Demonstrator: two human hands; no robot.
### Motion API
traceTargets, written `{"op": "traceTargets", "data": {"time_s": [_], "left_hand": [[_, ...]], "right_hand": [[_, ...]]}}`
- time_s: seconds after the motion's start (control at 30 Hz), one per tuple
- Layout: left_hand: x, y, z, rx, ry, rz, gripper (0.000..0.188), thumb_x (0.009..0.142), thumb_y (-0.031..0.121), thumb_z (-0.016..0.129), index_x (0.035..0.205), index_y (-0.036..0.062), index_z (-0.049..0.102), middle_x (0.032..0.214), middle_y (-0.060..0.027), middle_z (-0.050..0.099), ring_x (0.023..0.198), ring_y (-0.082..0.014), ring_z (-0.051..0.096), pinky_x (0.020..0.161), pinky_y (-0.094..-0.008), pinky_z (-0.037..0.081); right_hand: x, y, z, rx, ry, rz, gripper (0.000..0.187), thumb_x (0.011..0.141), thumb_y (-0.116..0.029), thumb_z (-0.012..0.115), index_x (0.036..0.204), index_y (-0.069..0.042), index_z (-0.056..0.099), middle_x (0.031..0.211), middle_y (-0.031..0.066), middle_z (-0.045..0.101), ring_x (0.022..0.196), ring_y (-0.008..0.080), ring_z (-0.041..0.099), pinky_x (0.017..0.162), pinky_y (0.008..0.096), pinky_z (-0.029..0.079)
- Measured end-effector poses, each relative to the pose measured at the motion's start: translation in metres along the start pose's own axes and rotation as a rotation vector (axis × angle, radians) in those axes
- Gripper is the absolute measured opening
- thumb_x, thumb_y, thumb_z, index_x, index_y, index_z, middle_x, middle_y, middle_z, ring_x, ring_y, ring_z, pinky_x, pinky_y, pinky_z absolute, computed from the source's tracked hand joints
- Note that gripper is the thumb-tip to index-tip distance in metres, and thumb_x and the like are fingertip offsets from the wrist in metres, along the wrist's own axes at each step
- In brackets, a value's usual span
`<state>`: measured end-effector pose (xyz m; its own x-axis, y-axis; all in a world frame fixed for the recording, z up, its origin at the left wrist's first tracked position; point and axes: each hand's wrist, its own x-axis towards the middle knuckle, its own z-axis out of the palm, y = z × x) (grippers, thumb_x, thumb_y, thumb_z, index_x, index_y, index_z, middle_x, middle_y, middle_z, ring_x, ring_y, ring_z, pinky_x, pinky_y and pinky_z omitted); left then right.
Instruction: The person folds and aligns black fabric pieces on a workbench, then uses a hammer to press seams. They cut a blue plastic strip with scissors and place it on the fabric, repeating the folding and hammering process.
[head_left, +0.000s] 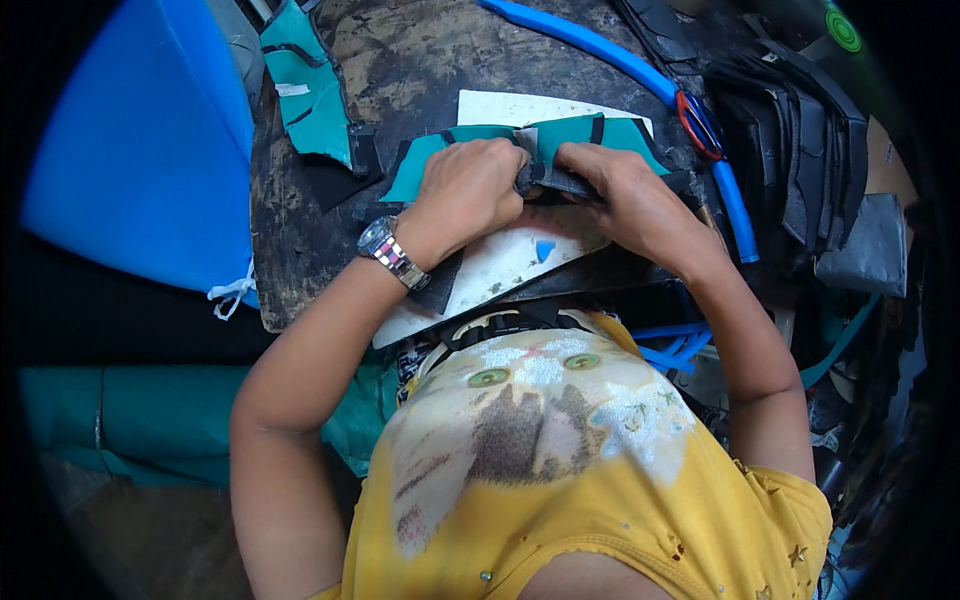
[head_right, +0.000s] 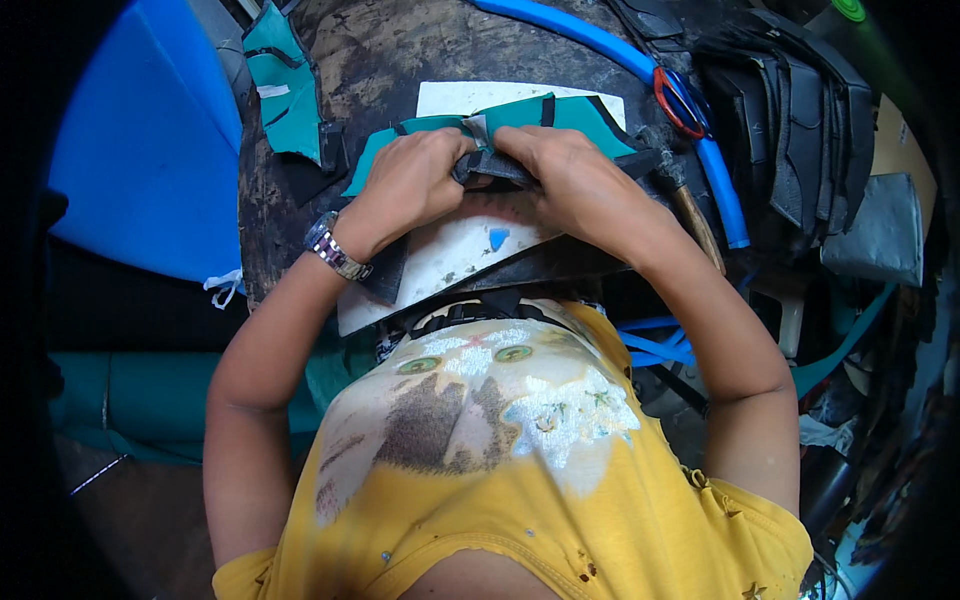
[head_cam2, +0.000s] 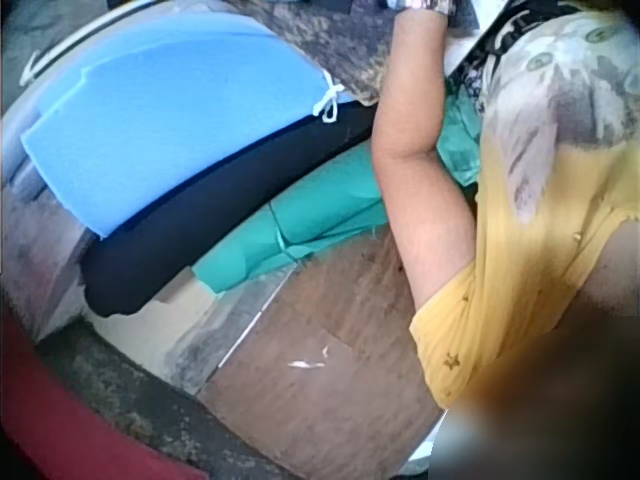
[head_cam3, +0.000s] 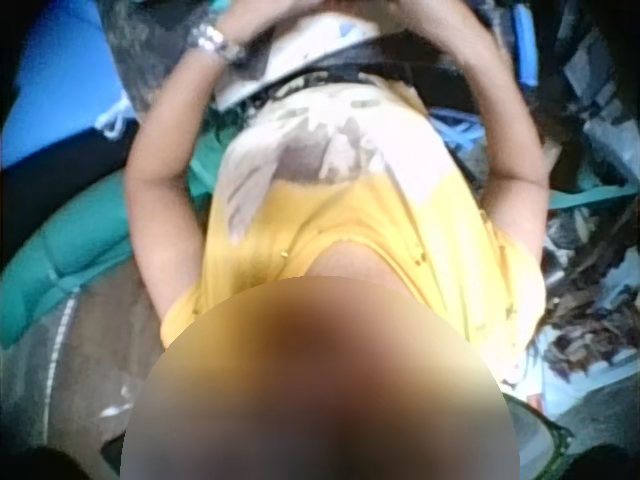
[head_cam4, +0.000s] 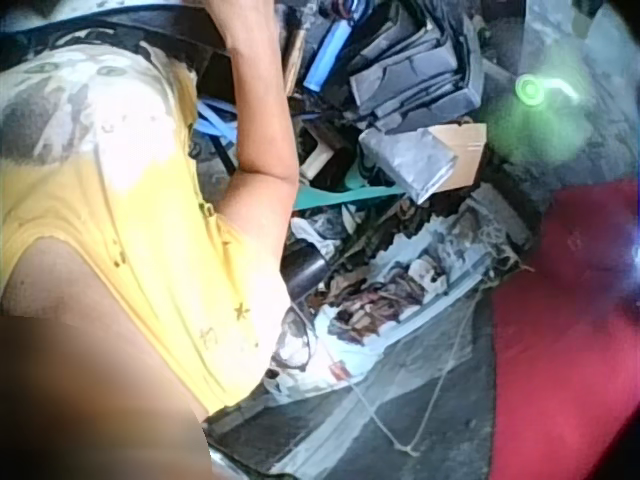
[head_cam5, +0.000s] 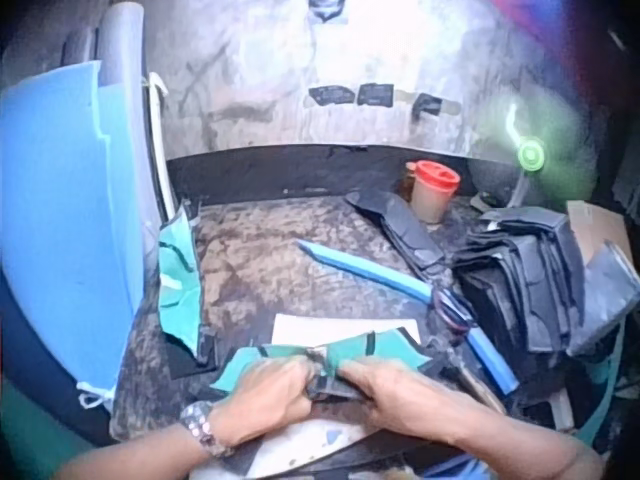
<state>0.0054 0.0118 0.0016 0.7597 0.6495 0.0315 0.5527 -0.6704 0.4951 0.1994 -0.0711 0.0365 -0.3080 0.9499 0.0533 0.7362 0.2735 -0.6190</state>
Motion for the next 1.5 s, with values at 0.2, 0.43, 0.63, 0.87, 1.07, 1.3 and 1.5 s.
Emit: {"op": "traceTargets", "data": {"time_s": [0.2,0.43,0.63,0.87,1.07,1.3,1.5], "left_hand": [[-0.005,-0.002,0.009,-0.011,0.009,-0.017,0.029,0.078,0.012,0.062,0.104,0.0036,0.072,0.099,-0.0193,0.069,0.093,-0.0417,0.065,0.080,-0.0518,0.051],[0.002,0.001,0.001,0.032,-0.085,-0.048,0.028,0.082,0.020,0.069,0.101,0.0001,0.070,0.100,-0.0229,0.070,0.095,-0.0426,0.066,0.082,-0.0511,0.051],[0.015,-0.011,-0.004,-0.036,-0.078,0.082,0.037,0.080,0.022,0.078,0.106,-0.0021,0.066,0.094,-0.0272,0.069,0.095,-0.0441,0.066,0.079,-0.0505,0.053],[0.019,-0.002,-0.002,0.044,-0.097,0.061,0.026,0.079,0.017,0.077,0.095,-0.0026,0.070,0.094,-0.0268,0.069,0.093,-0.0441,0.067,0.081,-0.0505,0.055],[0.021,0.008,-0.008,0.080,-0.108,0.026,0.023,0.077,0.014,0.076,0.092,-0.0028,0.071,0.095,-0.0268,0.070,0.093,-0.0439,0.069,0.080,-0.0503,0.056],[0.024,0.001,-0.002,0.076,-0.030,0.036,0.022,0.074,0.011,0.071,0.085,-0.0086,0.067,0.092,-0.0298,0.067,0.089,-0.0469,0.067,0.078,-0.0510,0.055],[0.018,-0.012,-0.014,-0.153,-0.133,0.118,0.030,0.078,0.014,0.073,0.097,-0.0079,0.064,0.091,-0.0312,0.066,0.088,-0.0478,0.065,0.075,-0.0494,0.053]], "right_hand": [[-0.003,0.008,0.011,-0.028,0.064,0.005,0.034,0.082,0.001,0.065,0.114,-0.002,0.053,0.091,0.0270,0.065,0.092,0.0477,0.063,0.078,0.0510,0.050],[0.015,0.009,0.006,-0.149,-0.066,0.074,0.033,0.087,-0.014,0.073,0.114,-0.002,0.056,0.087,0.0266,0.068,0.089,0.0466,0.066,0.076,0.0511,0.051],[0.023,0.003,0.009,-0.224,-0.097,0.142,0.030,0.088,-0.016,0.072,0.111,0.000,0.063,0.091,0.0265,0.069,0.091,0.0444,0.068,0.079,0.0490,0.054],[0.027,0.000,0.021,-0.515,-0.126,0.102,0.021,0.090,-0.010,0.063,0.109,-0.001,0.063,0.089,0.0197,0.072,0.089,0.0393,0.072,0.078,0.0488,0.055],[0.018,-0.024,0.013,-0.832,0.167,-0.022,0.026,0.083,-0.006,0.064,0.109,-0.005,0.062,0.109,0.0165,0.067,0.102,0.0355,0.065,0.086,0.0443,0.053],[-0.021,-0.044,0.045,-0.160,0.225,-0.156,0.029,0.075,0.007,0.063,0.103,0.003,0.060,0.107,0.0181,0.061,0.101,0.0356,0.062,0.088,0.0424,0.053],[-0.014,0.007,0.080,-0.165,0.343,-0.196,0.025,0.079,0.004,0.065,0.104,0.000,0.061,0.107,0.0149,0.063,0.099,0.0339,0.063,0.084,0.0416,0.054]]}}
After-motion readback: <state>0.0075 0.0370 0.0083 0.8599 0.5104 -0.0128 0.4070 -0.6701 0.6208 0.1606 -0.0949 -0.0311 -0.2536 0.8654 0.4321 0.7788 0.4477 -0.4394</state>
